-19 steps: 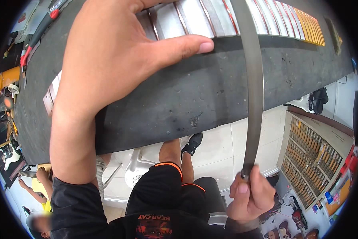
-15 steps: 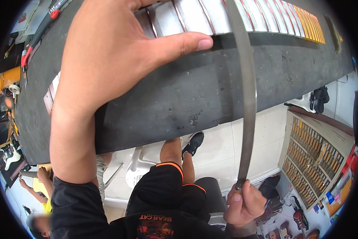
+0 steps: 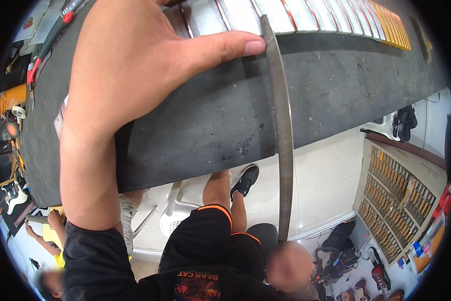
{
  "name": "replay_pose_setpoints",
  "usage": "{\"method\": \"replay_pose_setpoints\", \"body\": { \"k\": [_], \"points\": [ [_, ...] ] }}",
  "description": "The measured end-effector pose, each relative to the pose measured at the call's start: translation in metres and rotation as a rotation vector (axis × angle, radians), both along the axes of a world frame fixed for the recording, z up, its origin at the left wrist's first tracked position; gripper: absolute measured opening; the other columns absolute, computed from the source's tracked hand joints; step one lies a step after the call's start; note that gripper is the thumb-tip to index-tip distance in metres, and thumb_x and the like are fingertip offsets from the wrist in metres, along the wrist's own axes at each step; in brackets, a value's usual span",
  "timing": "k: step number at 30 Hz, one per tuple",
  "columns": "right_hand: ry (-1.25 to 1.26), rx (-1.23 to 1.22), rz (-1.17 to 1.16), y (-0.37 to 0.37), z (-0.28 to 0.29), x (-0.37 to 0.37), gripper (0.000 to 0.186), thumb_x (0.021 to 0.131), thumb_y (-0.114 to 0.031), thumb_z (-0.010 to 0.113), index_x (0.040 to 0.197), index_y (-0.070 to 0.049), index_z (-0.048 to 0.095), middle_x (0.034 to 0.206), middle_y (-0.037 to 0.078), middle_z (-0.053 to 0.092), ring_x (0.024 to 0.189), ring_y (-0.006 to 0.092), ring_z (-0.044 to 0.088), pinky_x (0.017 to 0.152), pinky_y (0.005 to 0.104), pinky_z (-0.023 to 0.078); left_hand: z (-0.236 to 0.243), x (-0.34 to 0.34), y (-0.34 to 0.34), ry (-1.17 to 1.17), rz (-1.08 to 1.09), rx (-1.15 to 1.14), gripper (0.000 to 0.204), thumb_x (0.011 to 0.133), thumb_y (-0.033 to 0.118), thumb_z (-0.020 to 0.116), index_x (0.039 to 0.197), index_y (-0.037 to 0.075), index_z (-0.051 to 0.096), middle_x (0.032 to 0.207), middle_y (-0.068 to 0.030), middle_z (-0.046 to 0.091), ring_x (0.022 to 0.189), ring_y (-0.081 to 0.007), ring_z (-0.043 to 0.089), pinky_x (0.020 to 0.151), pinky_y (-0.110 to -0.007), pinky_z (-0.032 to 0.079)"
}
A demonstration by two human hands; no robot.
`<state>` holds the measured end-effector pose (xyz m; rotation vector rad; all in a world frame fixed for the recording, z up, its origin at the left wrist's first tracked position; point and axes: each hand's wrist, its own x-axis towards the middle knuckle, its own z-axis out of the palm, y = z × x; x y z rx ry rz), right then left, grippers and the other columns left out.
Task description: The person uses a metal file to smooth down the edges and surfaces of frets on a guitar neck.
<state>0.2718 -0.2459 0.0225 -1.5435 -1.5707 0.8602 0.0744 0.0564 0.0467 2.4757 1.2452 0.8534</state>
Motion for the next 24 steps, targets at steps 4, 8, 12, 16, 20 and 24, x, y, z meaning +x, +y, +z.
{"method": "replay_pose_setpoints", "body": {
  "k": [4, 8, 12, 16, 20, 24],
  "points": [
    [-0.020, 0.015, 0.019, 0.002, -0.001, 0.000, 0.049, 0.078, 0.004, 0.057, 0.127, 0.004, 0.057, 0.069, 0.014, 0.063, 0.055, 0.0219, 0.060, 0.053, 0.0307, 0.050, 0.011, 0.001, -0.002, 0.036, 0.027, -0.074, 0.060, 0.066, 0.030, 0.092, 0.106, -0.009, 0.069, 0.086, -0.0133, 0.068, 0.069, -0.0138, 0.061, 0.058, -0.025, 0.045],
    [-0.067, -0.010, 0.020, 0.018, 0.004, 0.000, 0.056, 0.069, 0.006, 0.062, 0.125, 0.002, 0.060, 0.073, 0.014, 0.063, 0.055, 0.0226, 0.062, 0.051, 0.0296, 0.051, 0.009, 0.002, -0.001, 0.024, 0.024, -0.053, 0.061, 0.066, 0.030, 0.092, 0.106, -0.009, 0.069, 0.086, -0.0131, 0.068, 0.068, -0.0134, 0.060, 0.057, -0.025, 0.044],
    [-0.137, 0.029, 0.046, 0.050, 0.008, -0.003, 0.058, 0.069, 0.007, 0.063, 0.127, 0.004, 0.059, 0.074, 0.014, 0.063, 0.055, 0.0222, 0.060, 0.052, 0.0293, 0.052, 0.011, 0.001, 0.001, 0.058, 0.019, -0.064, 0.061, 0.066, 0.031, 0.092, 0.105, -0.010, 0.069, 0.086, -0.0149, 0.068, 0.070, -0.0165, 0.063, 0.059, -0.026, 0.046],
    [-0.126, 0.061, 0.015, 0.104, 0.019, -0.017, 0.056, 0.070, 0.011, 0.062, 0.126, 0.008, 0.060, 0.073, 0.013, 0.063, 0.052, 0.0180, 0.057, 0.052, 0.0256, 0.051, 0.008, -0.004, 0.003, 0.006, 0.018, -0.075, 0.060, 0.066, 0.032, 0.091, 0.104, -0.010, 0.069, 0.085, -0.0163, 0.068, 0.073, -0.0192, 0.066, 0.061, -0.027, 0.049],
    [-0.111, 0.116, -0.059, 0.143, 0.019, -0.025, 0.051, 0.071, 0.012, 0.061, 0.122, 0.009, 0.063, 0.071, 0.014, 0.063, 0.050, 0.0155, 0.057, 0.052, 0.0222, 0.049, 0.007, -0.004, 0.005, -0.016, -0.003, -0.080, 0.060, 0.066, 0.032, 0.092, 0.103, -0.010, 0.069, 0.085, -0.0165, 0.068, 0.073, -0.0197, 0.066, 0.061, -0.028, 0.050],
    [-0.052, 0.059, -0.104, 0.115, 0.019, -0.018, 0.050, 0.074, 0.011, 0.060, 0.123, 0.008, 0.063, 0.071, 0.015, 0.064, 0.052, 0.0169, 0.058, 0.053, 0.0240, 0.050, 0.006, -0.005, 0.004, 0.074, 0.072, -0.109, 0.060, 0.066, 0.031, 0.092, 0.104, -0.010, 0.069, 0.086, -0.0159, 0.068, 0.072, -0.0197, 0.066, 0.061, -0.028, 0.051]
  ]
}}
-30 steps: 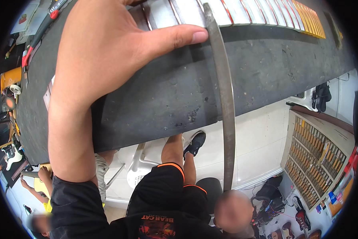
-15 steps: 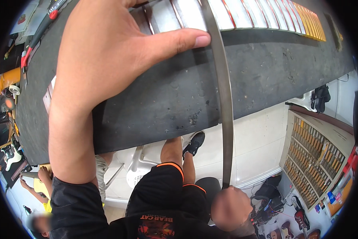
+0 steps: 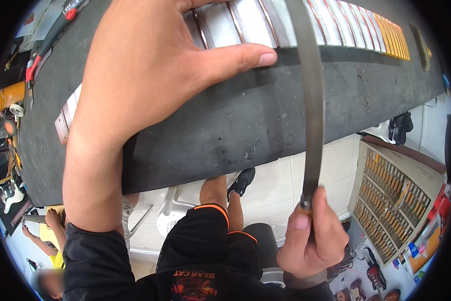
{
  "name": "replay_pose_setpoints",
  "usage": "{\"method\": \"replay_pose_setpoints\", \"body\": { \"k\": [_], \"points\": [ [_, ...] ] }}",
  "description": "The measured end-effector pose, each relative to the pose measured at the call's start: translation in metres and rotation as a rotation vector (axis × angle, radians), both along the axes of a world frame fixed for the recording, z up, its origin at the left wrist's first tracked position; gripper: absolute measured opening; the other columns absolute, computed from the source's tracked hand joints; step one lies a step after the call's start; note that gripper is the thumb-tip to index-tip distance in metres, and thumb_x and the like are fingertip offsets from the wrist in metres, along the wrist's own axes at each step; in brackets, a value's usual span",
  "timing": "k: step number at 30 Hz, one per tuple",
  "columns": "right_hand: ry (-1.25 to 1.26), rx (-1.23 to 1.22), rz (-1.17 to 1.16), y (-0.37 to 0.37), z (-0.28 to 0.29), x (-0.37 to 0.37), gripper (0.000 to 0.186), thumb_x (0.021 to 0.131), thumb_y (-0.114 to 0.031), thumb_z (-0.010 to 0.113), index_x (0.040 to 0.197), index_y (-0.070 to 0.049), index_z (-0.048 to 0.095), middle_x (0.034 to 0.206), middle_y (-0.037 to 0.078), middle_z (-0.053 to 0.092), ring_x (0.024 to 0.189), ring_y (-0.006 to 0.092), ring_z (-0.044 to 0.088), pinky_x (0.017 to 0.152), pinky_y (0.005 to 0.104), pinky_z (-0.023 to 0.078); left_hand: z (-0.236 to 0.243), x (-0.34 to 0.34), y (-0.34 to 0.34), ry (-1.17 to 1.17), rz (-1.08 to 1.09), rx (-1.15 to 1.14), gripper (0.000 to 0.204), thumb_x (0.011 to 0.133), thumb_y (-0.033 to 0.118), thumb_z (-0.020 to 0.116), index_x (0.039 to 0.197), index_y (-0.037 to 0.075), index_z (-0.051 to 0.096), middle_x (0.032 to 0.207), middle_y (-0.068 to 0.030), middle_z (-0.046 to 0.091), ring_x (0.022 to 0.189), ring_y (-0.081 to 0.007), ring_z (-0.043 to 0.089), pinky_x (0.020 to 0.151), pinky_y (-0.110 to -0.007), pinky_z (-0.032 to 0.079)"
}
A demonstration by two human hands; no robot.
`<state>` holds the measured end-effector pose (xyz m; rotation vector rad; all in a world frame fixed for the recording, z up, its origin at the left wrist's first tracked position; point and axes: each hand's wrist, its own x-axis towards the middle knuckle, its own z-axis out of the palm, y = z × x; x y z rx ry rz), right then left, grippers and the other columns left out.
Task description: The person uses a metal file to smooth down the edges and surfaces of frets on a guitar neck.
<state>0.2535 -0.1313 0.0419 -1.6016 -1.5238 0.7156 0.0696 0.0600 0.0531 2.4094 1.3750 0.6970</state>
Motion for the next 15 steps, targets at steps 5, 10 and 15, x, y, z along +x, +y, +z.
{"method": "replay_pose_setpoints", "body": {
  "k": [5, 10, 15],
  "points": [
    [-0.019, -0.006, 0.015, -0.075, -0.023, 0.018, 0.050, 0.074, 0.007, 0.059, 0.124, 0.004, 0.061, 0.072, 0.015, 0.064, 0.054, 0.0199, 0.059, 0.052, 0.0278, 0.051, -0.001, 0.002, -0.001, -0.094, -0.076, 0.035, 0.059, 0.067, 0.031, 0.092, 0.105, -0.009, 0.069, 0.086, -0.0149, 0.068, 0.071, -0.0184, 0.065, 0.061, -0.027, 0.049],
    [0.005, 0.019, 0.054, -0.106, -0.035, 0.017, 0.053, 0.073, 0.005, 0.060, 0.126, 0.001, 0.060, 0.072, 0.013, 0.063, 0.054, 0.0231, 0.059, 0.052, 0.0310, 0.051, 0.006, 0.016, -0.007, 0.134, 0.006, 0.122, 0.060, 0.067, 0.031, 0.091, 0.105, -0.009, 0.069, 0.086, -0.0136, 0.068, 0.072, -0.0159, 0.064, 0.061, -0.026, 0.048],
    [0.013, 0.005, 0.091, -0.105, -0.036, 0.012, 0.055, 0.073, 0.006, 0.060, 0.128, 0.001, 0.058, 0.071, 0.014, 0.063, 0.055, 0.0245, 0.061, 0.052, 0.0319, 0.052, 0.002, 0.000, 0.001, -0.064, -0.041, -0.122, 0.058, 0.068, 0.030, 0.091, 0.106, -0.008, 0.069, 0.085, -0.0129, 0.069, 0.072, -0.0152, 0.064, 0.060, -0.026, 0.047]
  ]
}}
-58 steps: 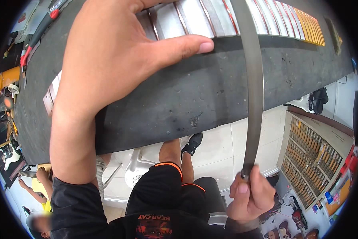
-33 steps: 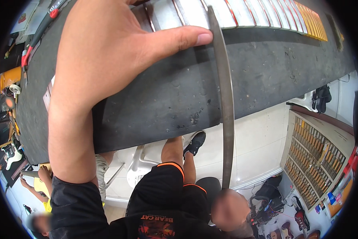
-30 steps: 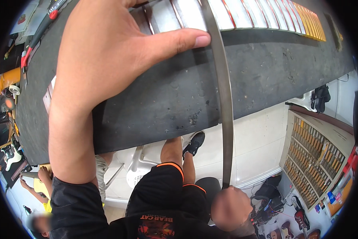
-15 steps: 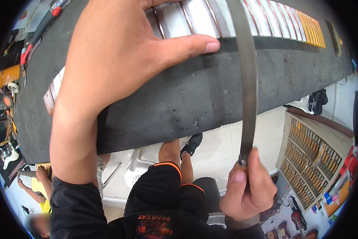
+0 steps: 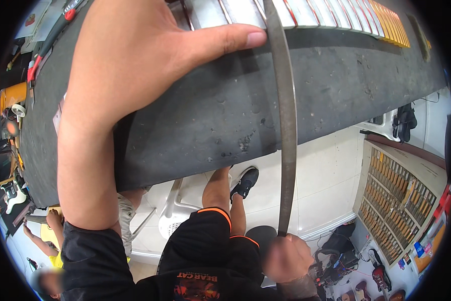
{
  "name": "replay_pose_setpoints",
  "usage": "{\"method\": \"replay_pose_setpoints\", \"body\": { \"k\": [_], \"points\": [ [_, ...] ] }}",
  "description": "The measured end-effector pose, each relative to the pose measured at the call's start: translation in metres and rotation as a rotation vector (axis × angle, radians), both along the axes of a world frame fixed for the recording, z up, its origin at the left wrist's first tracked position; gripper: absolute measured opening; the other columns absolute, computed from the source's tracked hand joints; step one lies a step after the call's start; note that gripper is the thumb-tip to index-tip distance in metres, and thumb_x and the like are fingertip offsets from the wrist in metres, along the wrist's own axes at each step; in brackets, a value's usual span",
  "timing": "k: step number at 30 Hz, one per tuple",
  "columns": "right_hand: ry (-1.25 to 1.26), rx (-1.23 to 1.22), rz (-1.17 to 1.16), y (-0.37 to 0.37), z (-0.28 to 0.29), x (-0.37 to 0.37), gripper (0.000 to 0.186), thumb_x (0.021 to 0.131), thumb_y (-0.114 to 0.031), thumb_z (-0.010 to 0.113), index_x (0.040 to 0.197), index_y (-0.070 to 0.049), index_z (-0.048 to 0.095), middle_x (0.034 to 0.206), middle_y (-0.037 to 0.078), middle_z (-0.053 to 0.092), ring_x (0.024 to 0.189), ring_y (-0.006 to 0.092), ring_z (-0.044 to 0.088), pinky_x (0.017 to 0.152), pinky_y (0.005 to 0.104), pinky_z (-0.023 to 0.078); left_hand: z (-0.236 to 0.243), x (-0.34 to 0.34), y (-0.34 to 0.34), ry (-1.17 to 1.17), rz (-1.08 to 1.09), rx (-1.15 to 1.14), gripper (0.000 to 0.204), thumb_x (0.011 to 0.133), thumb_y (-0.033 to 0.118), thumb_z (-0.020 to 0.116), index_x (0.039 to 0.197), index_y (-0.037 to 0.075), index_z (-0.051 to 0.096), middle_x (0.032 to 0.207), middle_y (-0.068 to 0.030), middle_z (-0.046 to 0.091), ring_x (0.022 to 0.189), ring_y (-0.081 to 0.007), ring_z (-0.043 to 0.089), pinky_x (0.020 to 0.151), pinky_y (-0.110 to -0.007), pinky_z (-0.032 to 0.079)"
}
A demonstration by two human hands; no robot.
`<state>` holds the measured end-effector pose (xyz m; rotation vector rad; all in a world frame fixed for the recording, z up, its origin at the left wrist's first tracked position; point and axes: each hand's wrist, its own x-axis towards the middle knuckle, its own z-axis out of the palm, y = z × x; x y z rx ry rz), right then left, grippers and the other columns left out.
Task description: The person uses a metal file to smooth down the edges and surfaces of frets on a guitar neck.
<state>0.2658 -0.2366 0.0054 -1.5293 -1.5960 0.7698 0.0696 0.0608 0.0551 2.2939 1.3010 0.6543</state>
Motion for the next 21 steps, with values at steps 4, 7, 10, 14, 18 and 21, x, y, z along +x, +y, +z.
{"method": "replay_pose_setpoints", "body": {
  "k": [4, 7, 10, 14, 18, 21],
  "points": [
    [-0.015, 0.001, -0.011, -0.003, -0.002, -0.001, 0.056, 0.072, 0.006, 0.060, 0.128, 0.001, 0.058, 0.072, 0.014, 0.063, 0.055, 0.0248, 0.062, 0.052, 0.0318, 0.052, -0.010, 0.002, -0.004, -0.045, -0.067, 0.246, 0.057, 0.068, 0.030, 0.091, 0.105, -0.008, 0.070, 0.085, -0.0131, 0.069, 0.071, -0.0152, 0.064, 0.060, -0.026, 0.047],
    [-0.025, -0.026, -0.004, -0.004, -0.002, 0.000, 0.058, 0.072, 0.007, 0.060, 0.129, 0.001, 0.058, 0.072, 0.014, 0.063, 0.055, 0.0246, 0.062, 0.052, 0.0316, 0.052, -0.004, 0.002, -0.005, -0.013, -0.059, 0.229, 0.058, 0.068, 0.030, 0.091, 0.105, -0.008, 0.070, 0.085, -0.0133, 0.068, 0.071, -0.0153, 0.064, 0.061, -0.026, 0.048],
    [-0.023, -0.035, -0.002, -0.006, -0.001, 0.001, 0.058, 0.071, 0.007, 0.060, 0.129, 0.001, 0.058, 0.072, 0.014, 0.063, 0.055, 0.0243, 0.061, 0.052, 0.0311, 0.052, -0.002, 0.007, -0.009, -0.011, -0.033, 0.184, 0.058, 0.068, 0.030, 0.091, 0.106, -0.008, 0.069, 0.085, -0.0132, 0.068, 0.071, -0.0153, 0.064, 0.061, -0.026, 0.048],
    [-0.039, -0.061, 0.008, -0.002, 0.006, 0.004, 0.057, 0.071, 0.007, 0.060, 0.127, 0.001, 0.060, 0.073, 0.014, 0.063, 0.056, 0.0238, 0.061, 0.053, 0.0307, 0.052, -0.001, 0.015, -0.010, 0.201, 0.071, 0.309, 0.058, 0.068, 0.029, 0.091, 0.106, -0.008, 0.069, 0.085, -0.0129, 0.068, 0.071, -0.0151, 0.063, 0.060, -0.026, 0.048],
    [-0.084, -0.054, -0.002, 0.007, 0.013, 0.005, 0.058, 0.069, 0.007, 0.062, 0.127, 0.000, 0.060, 0.076, 0.014, 0.064, 0.057, 0.0231, 0.061, 0.052, 0.0301, 0.052, 0.001, 0.003, -0.004, 0.019, -0.019, 0.129, 0.059, 0.067, 0.030, 0.092, 0.106, -0.009, 0.069, 0.085, -0.0140, 0.068, 0.073, -0.0159, 0.064, 0.061, -0.026, 0.048],
    [-0.090, -0.049, 0.014, 0.018, 0.018, 0.004, 0.059, 0.069, 0.007, 0.064, 0.127, 0.001, 0.061, 0.077, 0.014, 0.064, 0.058, 0.0226, 0.060, 0.052, 0.0294, 0.052, 0.005, 0.016, -0.010, 0.147, 0.028, 0.219, 0.059, 0.067, 0.031, 0.091, 0.105, -0.009, 0.069, 0.085, -0.0148, 0.068, 0.073, -0.0170, 0.064, 0.062, -0.027, 0.048]
  ]
}}
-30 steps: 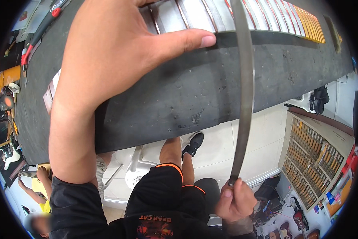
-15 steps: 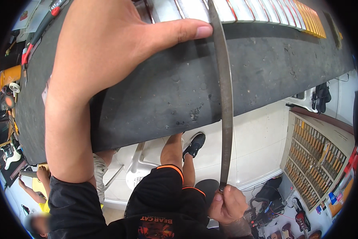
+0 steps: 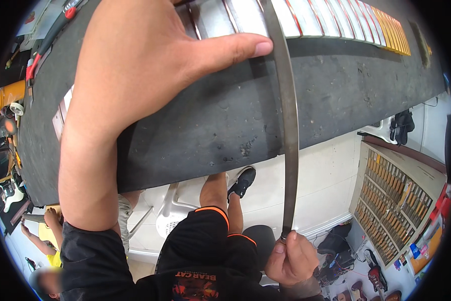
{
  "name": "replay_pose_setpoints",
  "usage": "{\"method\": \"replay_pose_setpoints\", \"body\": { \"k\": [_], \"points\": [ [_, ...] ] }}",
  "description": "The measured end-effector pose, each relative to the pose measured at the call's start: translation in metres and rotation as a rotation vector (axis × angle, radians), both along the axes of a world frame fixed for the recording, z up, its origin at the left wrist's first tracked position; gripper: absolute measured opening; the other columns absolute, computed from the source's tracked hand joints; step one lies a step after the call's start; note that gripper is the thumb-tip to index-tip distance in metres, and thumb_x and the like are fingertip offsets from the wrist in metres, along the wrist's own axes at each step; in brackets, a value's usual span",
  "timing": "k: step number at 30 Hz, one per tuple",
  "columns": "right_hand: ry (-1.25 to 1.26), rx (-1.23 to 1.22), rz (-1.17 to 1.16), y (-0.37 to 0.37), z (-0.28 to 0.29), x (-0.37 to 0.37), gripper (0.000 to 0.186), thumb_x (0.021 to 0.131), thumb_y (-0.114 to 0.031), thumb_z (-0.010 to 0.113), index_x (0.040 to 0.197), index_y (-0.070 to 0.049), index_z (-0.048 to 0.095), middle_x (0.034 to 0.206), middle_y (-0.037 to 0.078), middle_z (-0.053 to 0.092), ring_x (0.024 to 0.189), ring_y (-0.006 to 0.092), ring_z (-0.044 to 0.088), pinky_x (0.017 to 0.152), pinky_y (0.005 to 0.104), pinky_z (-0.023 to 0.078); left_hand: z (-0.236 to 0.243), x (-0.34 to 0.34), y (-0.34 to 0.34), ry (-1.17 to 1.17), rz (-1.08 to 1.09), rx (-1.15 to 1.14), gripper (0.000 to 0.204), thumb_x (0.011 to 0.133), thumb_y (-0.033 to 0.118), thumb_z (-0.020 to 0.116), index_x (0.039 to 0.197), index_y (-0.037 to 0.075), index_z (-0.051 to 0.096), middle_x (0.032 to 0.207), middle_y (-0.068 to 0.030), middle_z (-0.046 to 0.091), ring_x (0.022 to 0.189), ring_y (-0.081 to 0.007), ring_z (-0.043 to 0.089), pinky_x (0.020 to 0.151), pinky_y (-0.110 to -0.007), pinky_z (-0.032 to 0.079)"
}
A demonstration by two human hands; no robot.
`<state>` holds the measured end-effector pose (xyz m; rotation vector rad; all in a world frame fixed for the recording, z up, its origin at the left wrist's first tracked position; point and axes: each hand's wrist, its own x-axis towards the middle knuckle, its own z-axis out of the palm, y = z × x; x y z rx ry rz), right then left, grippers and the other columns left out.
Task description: The person uses a metal file to smooth down the edges and surfaces of frets on a guitar neck.
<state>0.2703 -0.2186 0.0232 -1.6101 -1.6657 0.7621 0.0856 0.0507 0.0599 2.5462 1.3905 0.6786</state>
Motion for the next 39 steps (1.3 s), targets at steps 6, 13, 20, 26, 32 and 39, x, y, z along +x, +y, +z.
{"method": "replay_pose_setpoints", "body": {
  "k": [6, 13, 20, 26, 32, 39],
  "points": [
    [-0.019, -0.033, 0.003, 0.038, 0.016, -0.008, 0.058, 0.070, 0.009, 0.063, 0.127, 0.003, 0.060, 0.077, 0.014, 0.063, 0.058, 0.0208, 0.061, 0.053, 0.0285, 0.052, -0.007, -0.011, 0.007, -0.153, -0.054, -0.012, 0.059, 0.068, 0.031, 0.091, 0.104, -0.009, 0.069, 0.084, -0.0157, 0.068, 0.069, -0.0185, 0.064, 0.060, -0.027, 0.049],
    [0.002, 0.015, -0.031, 0.073, 0.011, -0.015, 0.054, 0.071, 0.009, 0.064, 0.124, 0.005, 0.062, 0.075, 0.015, 0.063, 0.057, 0.0211, 0.062, 0.054, 0.0293, 0.053, -0.002, -0.014, 0.009, -0.119, -0.046, -0.119, 0.058, 0.068, 0.031, 0.091, 0.103, -0.010, 0.069, 0.082, -0.0154, 0.067, 0.067, -0.0178, 0.063, 0.057, -0.027, 0.048],
    [0.050, 0.005, -0.103, -0.008, 0.001, 0.011, 0.053, 0.071, 0.006, 0.061, 0.124, 0.001, 0.063, 0.073, 0.013, 0.064, 0.056, 0.0216, 0.061, 0.053, 0.0290, 0.052, 0.004, 0.024, 0.001, 0.055, 0.394, -0.197, 0.057, 0.067, 0.031, 0.091, 0.102, -0.009, 0.070, 0.082, -0.0141, 0.067, 0.068, -0.0165, 0.063, 0.058, -0.026, 0.047],
    [0.050, -0.006, -0.038, -0.017, -0.004, 0.007, 0.055, 0.071, 0.005, 0.061, 0.125, 0.000, 0.062, 0.072, 0.013, 0.064, 0.055, 0.0226, 0.061, 0.053, 0.0290, 0.052, -0.008, -0.011, 0.004, -0.150, -0.043, -0.020, 0.057, 0.067, 0.028, 0.092, 0.104, -0.009, 0.070, 0.084, -0.0126, 0.068, 0.070, -0.0145, 0.062, 0.059, -0.025, 0.046],
    [0.067, -0.018, -0.021, -0.021, -0.006, 0.001, 0.056, 0.071, 0.006, 0.061, 0.126, 0.000, 0.060, 0.071, 0.013, 0.064, 0.054, 0.0233, 0.062, 0.052, 0.0295, 0.052, -0.007, -0.009, 0.003, -0.135, -0.059, 0.001, 0.057, 0.067, 0.029, 0.092, 0.105, -0.008, 0.070, 0.084, -0.0118, 0.068, 0.070, -0.0131, 0.061, 0.059, -0.025, 0.045],
    [0.006, -0.009, -0.002, -0.011, -0.006, -0.001, 0.055, 0.071, 0.006, 0.061, 0.126, 0.001, 0.060, 0.073, 0.014, 0.063, 0.056, 0.0230, 0.061, 0.052, 0.0298, 0.052, -0.011, -0.012, 0.005, -0.144, -0.061, -0.007, 0.059, 0.067, 0.030, 0.092, 0.105, -0.008, 0.070, 0.085, -0.0124, 0.068, 0.070, -0.0138, 0.061, 0.059, -0.025, 0.046]
  ]
}}
